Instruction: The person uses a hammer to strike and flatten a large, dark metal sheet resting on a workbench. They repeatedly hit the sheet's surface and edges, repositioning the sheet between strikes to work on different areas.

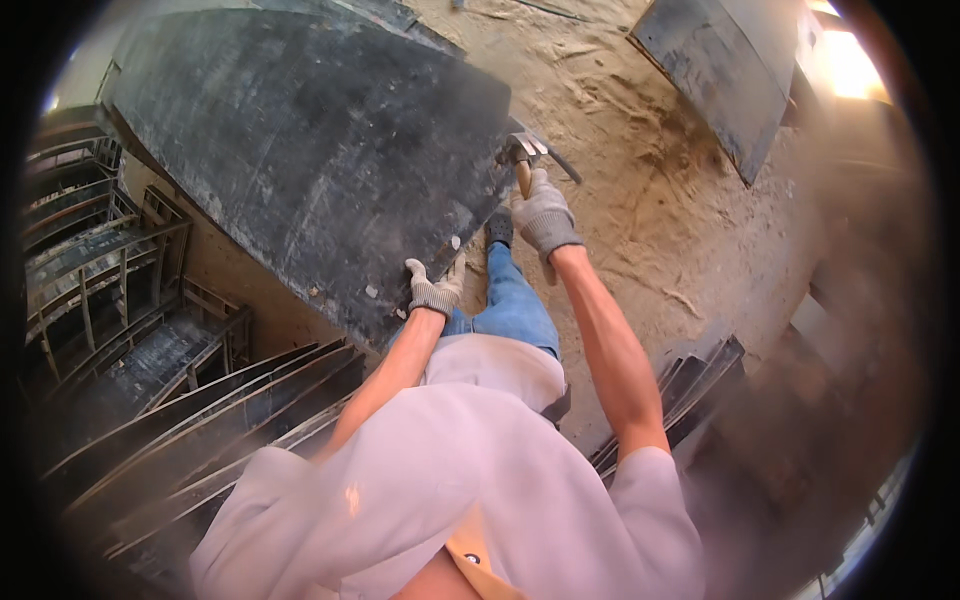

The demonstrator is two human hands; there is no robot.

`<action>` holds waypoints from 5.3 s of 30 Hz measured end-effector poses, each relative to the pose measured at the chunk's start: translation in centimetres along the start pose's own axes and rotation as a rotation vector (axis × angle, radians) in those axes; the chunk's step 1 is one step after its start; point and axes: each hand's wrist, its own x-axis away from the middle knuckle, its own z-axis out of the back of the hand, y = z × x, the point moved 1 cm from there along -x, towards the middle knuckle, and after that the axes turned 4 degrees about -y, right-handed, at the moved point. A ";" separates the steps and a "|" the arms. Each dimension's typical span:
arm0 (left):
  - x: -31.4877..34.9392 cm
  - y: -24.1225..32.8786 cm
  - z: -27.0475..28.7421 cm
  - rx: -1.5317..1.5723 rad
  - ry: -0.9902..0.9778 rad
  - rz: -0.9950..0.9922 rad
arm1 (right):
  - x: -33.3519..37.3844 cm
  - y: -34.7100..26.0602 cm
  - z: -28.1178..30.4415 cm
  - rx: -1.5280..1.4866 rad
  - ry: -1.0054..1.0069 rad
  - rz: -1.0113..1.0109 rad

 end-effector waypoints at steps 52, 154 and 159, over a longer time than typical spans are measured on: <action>-1.8 2.3 -1.5 -0.087 -0.017 -0.042 | -0.8 4.5 -4.7 0.513 -0.005 0.734; -3.0 7.7 -1.2 -0.283 0.141 -0.104 | 0.9 0.9 -3.7 -2.130 -0.996 -0.073; -3.5 6.1 -2.1 -0.253 0.100 -0.109 | 2.1 6.1 -6.3 -2.258 -0.512 -0.464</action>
